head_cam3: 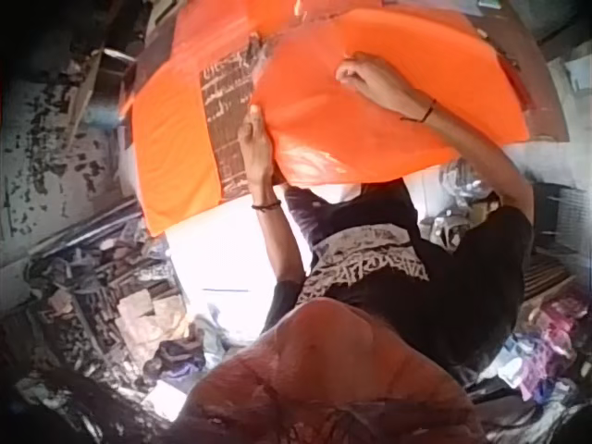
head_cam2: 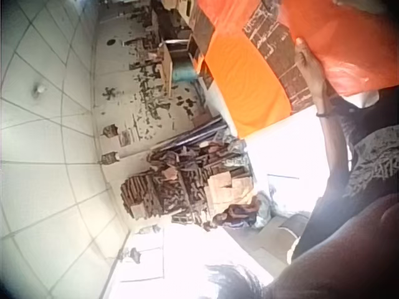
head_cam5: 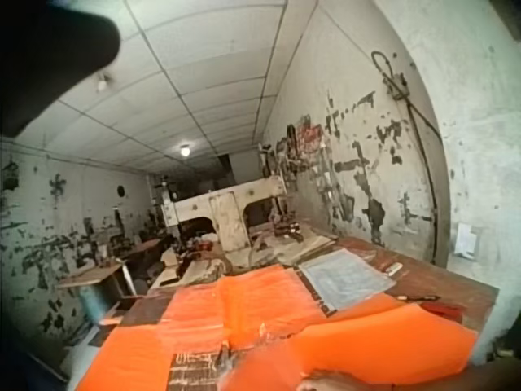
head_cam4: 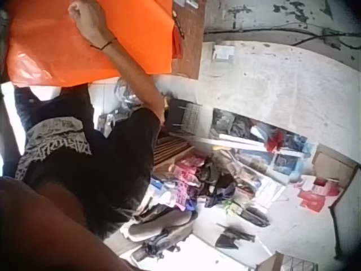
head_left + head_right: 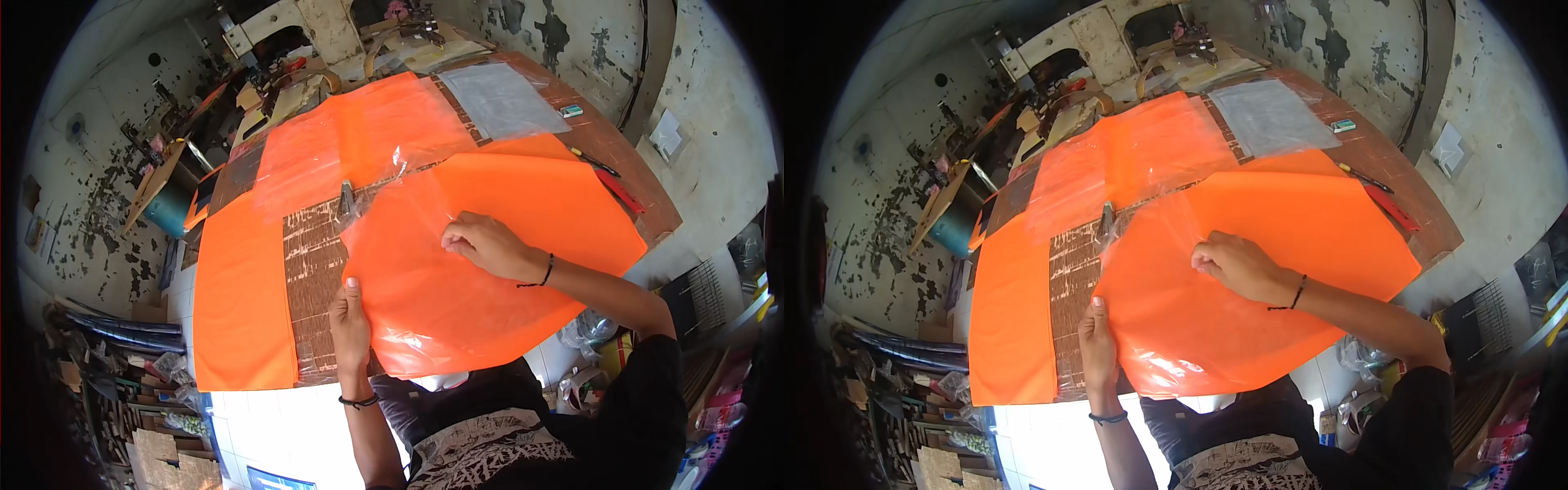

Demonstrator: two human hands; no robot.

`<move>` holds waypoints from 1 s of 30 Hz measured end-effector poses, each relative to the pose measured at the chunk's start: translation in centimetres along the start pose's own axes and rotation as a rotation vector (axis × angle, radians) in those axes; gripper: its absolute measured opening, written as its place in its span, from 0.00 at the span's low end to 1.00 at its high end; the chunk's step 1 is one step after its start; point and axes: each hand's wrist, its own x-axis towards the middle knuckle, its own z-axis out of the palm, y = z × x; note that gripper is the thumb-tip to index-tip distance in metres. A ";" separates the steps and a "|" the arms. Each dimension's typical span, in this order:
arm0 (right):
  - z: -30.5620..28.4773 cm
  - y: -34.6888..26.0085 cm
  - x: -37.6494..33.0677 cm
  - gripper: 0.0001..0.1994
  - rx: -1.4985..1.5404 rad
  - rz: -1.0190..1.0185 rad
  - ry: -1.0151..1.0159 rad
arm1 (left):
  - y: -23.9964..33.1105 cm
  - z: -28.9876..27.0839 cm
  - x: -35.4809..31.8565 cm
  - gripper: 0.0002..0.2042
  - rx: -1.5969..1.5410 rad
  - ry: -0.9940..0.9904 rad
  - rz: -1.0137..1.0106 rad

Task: The person positions orange plastic sheets on a wooden table, folds the edges together, and uses a handheld heat sealer to seal the seams.

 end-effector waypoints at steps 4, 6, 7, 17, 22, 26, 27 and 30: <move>-3.0 4.2 5.8 0.05 0.334 -0.140 0.402 | 0.7 -6.1 0.9 0.14 0.213 0.259 0.125; -7.4 8.7 8.9 0.07 0.284 0.018 0.414 | 1.9 -10.6 1.2 0.13 0.232 0.288 0.091; -9.8 12.7 9.5 0.08 0.131 -0.024 0.516 | 2.4 -11.2 1.5 0.13 0.249 0.284 0.055; -10.7 22.5 2.3 0.12 -0.822 0.410 0.579 | 2.2 -11.0 1.6 0.12 0.850 0.494 -0.008; -11.7 11.4 -6.4 0.13 0.016 0.345 0.521 | 4.0 -1.5 -2.1 0.20 1.063 0.175 0.378; -10.2 3.6 -18.5 0.21 0.466 0.984 0.651 | 1.3 11.6 -7.1 0.32 0.870 -0.769 0.479; -8.9 2.6 -21.7 0.21 0.548 1.018 0.663 | 0.1 14.3 -8.0 0.32 0.821 -0.822 0.469; -4.3 1.1 -24.3 0.21 0.707 1.032 0.342 | -2.4 17.5 -8.9 0.21 1.067 -0.692 0.741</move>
